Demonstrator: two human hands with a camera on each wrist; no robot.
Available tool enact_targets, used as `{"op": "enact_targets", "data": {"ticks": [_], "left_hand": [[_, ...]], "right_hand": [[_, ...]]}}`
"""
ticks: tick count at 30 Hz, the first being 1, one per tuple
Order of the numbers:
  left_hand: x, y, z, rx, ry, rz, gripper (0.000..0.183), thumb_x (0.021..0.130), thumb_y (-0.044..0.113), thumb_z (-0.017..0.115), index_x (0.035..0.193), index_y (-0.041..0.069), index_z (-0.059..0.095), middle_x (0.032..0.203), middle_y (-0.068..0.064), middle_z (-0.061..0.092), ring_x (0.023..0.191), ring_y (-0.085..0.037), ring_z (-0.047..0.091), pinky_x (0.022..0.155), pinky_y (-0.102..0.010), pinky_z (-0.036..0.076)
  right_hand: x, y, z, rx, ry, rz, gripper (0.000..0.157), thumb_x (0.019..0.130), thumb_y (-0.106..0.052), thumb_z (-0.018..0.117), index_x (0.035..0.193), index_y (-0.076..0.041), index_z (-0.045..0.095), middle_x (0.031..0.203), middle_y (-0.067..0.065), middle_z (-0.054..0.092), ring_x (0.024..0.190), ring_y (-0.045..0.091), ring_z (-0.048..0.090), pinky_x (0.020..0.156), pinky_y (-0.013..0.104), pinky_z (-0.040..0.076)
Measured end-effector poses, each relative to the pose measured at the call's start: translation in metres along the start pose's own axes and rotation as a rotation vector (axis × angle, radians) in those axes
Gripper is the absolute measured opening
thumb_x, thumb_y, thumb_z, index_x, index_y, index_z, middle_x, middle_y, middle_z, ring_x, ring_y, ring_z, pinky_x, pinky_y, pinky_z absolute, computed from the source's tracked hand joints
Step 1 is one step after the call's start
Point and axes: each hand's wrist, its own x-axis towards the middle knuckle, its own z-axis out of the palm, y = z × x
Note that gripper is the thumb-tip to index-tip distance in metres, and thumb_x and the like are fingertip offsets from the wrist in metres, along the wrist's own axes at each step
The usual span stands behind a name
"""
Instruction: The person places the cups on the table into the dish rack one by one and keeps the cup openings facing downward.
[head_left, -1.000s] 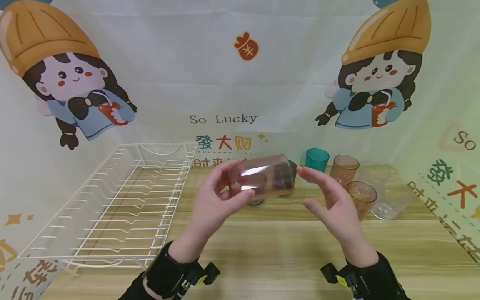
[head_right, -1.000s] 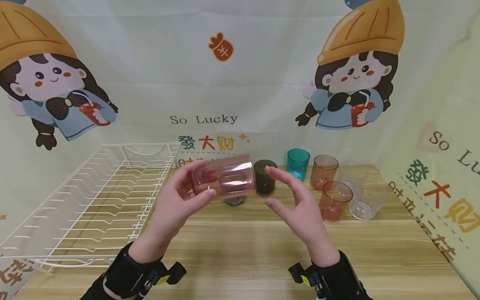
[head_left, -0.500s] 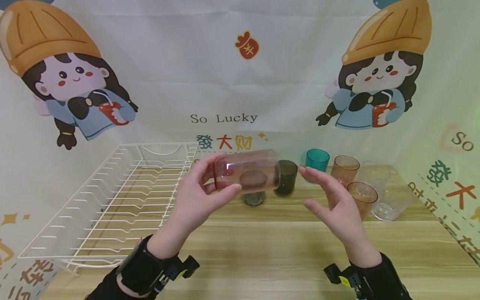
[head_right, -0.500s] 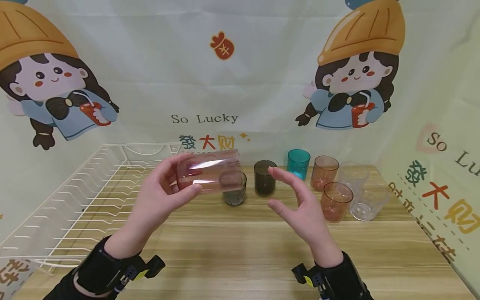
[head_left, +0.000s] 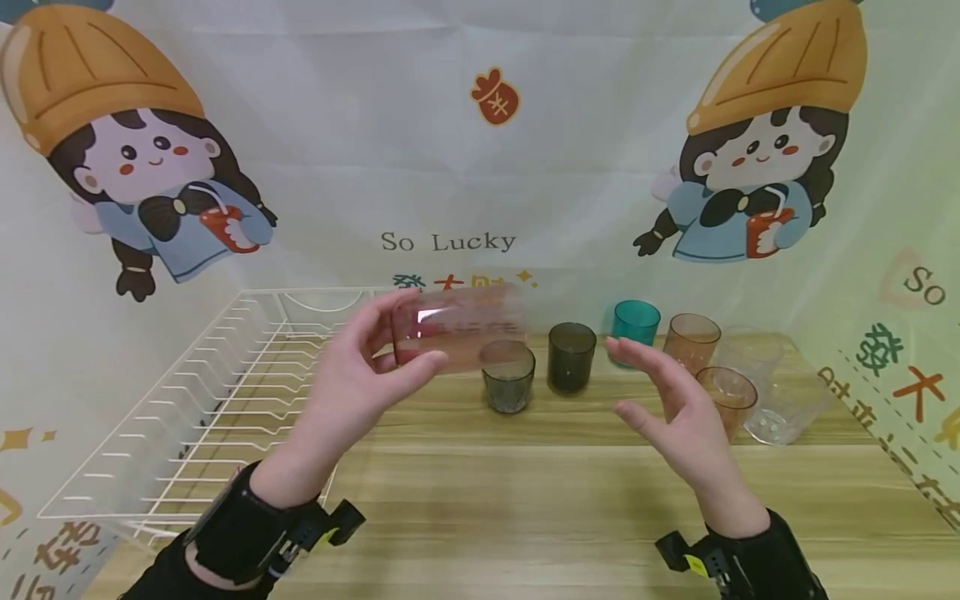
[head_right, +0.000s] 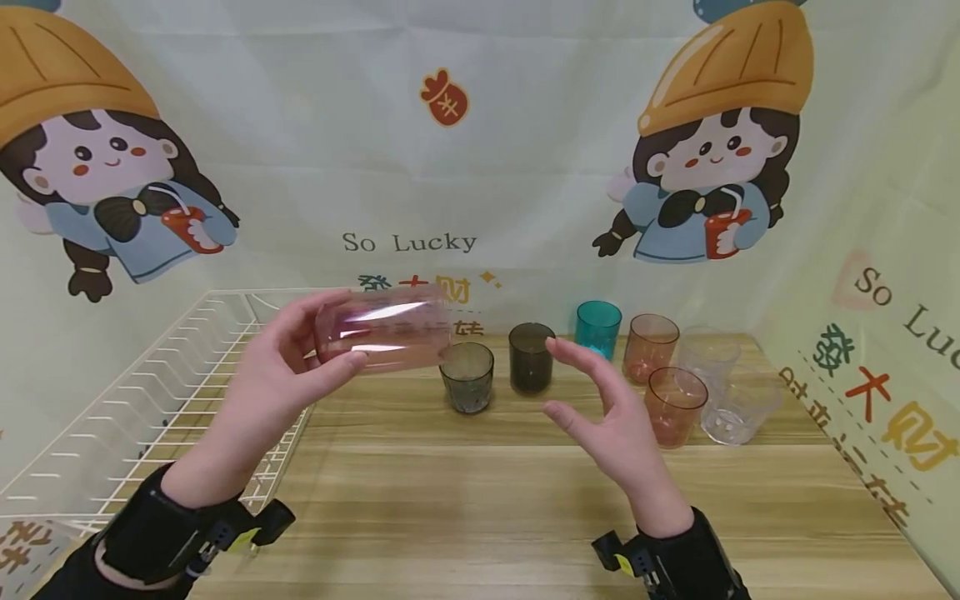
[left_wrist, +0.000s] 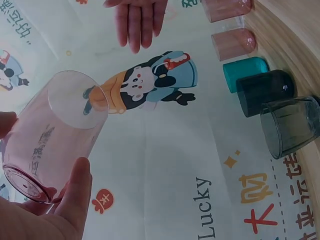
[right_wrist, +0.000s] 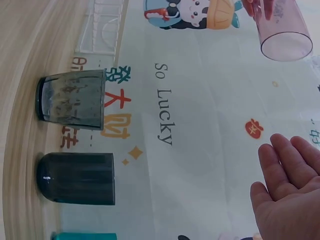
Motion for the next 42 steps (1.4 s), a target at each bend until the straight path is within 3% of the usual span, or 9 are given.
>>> {"op": "enact_targets", "data": {"ticks": [8, 22, 29, 37, 39, 42], "left_hand": [[0.006, -0.006, -0.017, 0.077, 0.043, -0.048, 0.062, 0.080, 0.024, 0.076, 0.134, 0.016, 0.048, 0.114, -0.005, 0.058, 0.099, -0.016, 0.057, 0.079, -0.016, 0.052], [0.022, -0.025, -0.047, 0.252, 0.092, -0.065, 0.063, 0.083, 0.036, 0.072, 0.136, 0.014, 0.047, 0.114, -0.007, 0.058, 0.100, -0.014, 0.054, 0.073, -0.017, 0.049], [0.030, -0.034, -0.064, 0.308, 0.103, -0.106, 0.065, 0.084, 0.042, 0.069, 0.138, 0.014, 0.045, 0.116, -0.007, 0.056, 0.100, -0.015, 0.050, 0.071, -0.014, 0.046], [0.038, -0.045, -0.080, 0.366, 0.132, -0.108, 0.068, 0.084, 0.043, 0.067, 0.138, 0.008, 0.043, 0.112, -0.008, 0.053, 0.097, -0.017, 0.048, 0.071, -0.011, 0.044], [0.041, -0.048, -0.085, 0.375, 0.139, -0.118, 0.070, 0.085, 0.043, 0.066, 0.139, 0.007, 0.042, 0.113, -0.008, 0.052, 0.098, -0.018, 0.047, 0.072, -0.011, 0.043], [0.044, -0.054, -0.093, 0.381, 0.140, -0.150, 0.074, 0.085, 0.046, 0.065, 0.141, 0.006, 0.039, 0.115, -0.008, 0.050, 0.100, -0.018, 0.046, 0.074, -0.011, 0.042]], "right_hand": [[-0.003, 0.009, -0.004, 0.006, -0.007, -0.011, 0.056, 0.084, 0.010, 0.061, 0.137, 0.003, 0.044, 0.138, 0.002, 0.053, 0.131, 0.010, 0.042, 0.110, 0.016, 0.028], [-0.010, 0.021, -0.007, -0.067, 0.006, 0.010, 0.058, 0.081, 0.013, 0.062, 0.135, 0.002, 0.046, 0.137, 0.003, 0.053, 0.128, 0.008, 0.043, 0.108, 0.013, 0.028], [-0.013, 0.028, -0.008, -0.133, 0.011, 0.091, 0.059, 0.082, 0.008, 0.065, 0.136, -0.007, 0.048, 0.137, 0.006, 0.052, 0.126, 0.003, 0.043, 0.105, 0.010, 0.027], [-0.018, 0.038, -0.010, -0.223, -0.001, 0.173, 0.058, 0.084, -0.002, 0.068, 0.137, -0.013, 0.048, 0.138, 0.010, 0.052, 0.123, -0.004, 0.042, 0.102, 0.008, 0.026], [-0.019, 0.040, -0.010, -0.248, -0.010, 0.187, 0.058, 0.084, -0.005, 0.068, 0.138, -0.015, 0.048, 0.138, 0.008, 0.052, 0.123, -0.006, 0.042, 0.102, 0.010, 0.027], [-0.020, 0.045, -0.011, -0.281, -0.022, 0.209, 0.058, 0.085, -0.009, 0.069, 0.138, -0.017, 0.047, 0.138, 0.006, 0.052, 0.123, -0.007, 0.041, 0.107, 0.027, 0.031]]}}
